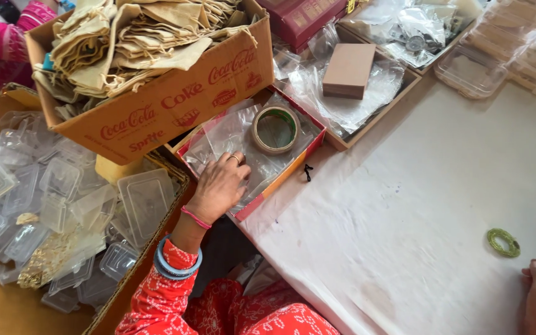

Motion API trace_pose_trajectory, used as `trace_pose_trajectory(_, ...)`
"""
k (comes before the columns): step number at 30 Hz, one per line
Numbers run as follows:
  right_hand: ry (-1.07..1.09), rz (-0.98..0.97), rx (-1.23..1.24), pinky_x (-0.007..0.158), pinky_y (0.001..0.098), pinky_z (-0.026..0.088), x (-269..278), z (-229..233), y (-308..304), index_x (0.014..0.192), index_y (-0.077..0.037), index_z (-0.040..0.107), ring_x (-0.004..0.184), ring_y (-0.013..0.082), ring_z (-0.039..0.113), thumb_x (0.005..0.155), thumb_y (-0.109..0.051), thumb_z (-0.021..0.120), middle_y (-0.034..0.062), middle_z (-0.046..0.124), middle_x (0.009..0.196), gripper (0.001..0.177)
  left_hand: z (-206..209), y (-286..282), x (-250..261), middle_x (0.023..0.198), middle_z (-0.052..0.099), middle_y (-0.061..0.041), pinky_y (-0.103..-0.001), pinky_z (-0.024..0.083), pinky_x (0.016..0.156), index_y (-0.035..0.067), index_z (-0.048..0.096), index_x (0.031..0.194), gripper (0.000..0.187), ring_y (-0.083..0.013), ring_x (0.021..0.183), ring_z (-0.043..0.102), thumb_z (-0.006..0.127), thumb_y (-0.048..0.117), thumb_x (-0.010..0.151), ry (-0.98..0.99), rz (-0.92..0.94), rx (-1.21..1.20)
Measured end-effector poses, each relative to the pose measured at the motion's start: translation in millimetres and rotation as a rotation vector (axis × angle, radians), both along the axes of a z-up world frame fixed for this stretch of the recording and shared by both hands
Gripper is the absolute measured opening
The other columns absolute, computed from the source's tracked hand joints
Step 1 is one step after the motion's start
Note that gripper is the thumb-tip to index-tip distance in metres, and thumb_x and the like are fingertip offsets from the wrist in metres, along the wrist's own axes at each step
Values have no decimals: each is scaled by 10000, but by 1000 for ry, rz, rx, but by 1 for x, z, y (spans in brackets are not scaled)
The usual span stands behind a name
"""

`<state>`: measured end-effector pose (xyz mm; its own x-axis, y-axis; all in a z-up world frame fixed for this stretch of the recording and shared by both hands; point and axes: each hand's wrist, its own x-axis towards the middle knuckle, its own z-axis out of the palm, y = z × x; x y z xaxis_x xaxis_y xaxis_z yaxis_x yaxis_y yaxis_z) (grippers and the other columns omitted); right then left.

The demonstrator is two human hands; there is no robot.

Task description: The person cleans a small plastic container with a cloth, places a small cloth pouch inside, and closes it. They then pick up a green beaded necklace, wipe it with the cloth, coil it, and place it into a small plastic bag. Finally, they reach into a cardboard box to retrieve another item.

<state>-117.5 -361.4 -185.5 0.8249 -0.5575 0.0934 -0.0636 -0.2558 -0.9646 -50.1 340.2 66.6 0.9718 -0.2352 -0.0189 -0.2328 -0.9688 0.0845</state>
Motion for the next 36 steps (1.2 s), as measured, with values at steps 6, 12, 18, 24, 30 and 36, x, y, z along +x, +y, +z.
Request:
trace_pose_trajectory(6,60,22,-28,936,261,531,-5,45,32,1374,10,518,1052,113,620,1164,-21,575,56,623,1184,220,-1,3,0,1197,597,-89,-477,465,959,103,709,1053,441,-286,1162,566,874,230,664,-39,17,-23)
trace_pose_trajectory(12,97,36,-159,993,297,560,-8,48,35,1360,60,531,1061,153,633,1165,1,566,109,624,1167,206,-9,-1,-1,1183,636,-72,-468,473,958,124,709,1036,374,-275,1127,614,860,218,707,-2,113,50)
trace_pose_trajectory(18,51,66,-201,947,257,584,-8,60,44,1338,111,542,982,138,653,1156,16,589,141,639,1130,210,-17,3,-1,949,747,-107,-474,514,909,110,713,1014,277,-319,940,724,804,240,787,66,202,121)
trace_pose_trajectory(24,48,54,-258,888,262,567,-9,66,49,1285,116,603,946,148,680,1145,13,628,144,676,1093,176,22,-2,-20,964,767,-125,-418,573,709,75,735,1015,135,-322,838,744,700,122,894,-286,232,-417)
trace_pose_trajectory(30,37,44,-327,867,253,564,-11,88,62,1255,106,634,914,136,698,1124,9,660,126,711,1031,164,51,-36,-34,946,732,-121,-389,570,702,56,716,1065,183,-262,784,724,668,220,998,-483,394,-562)
trace_pose_trajectory(36,5,83,-325,918,253,572,-12,73,53,1237,93,653,918,129,694,1110,10,668,133,717,1025,153,12,-6,-5,903,758,-119,-433,578,723,112,764,1001,470,-280,817,747,787,540,806,173,472,80)
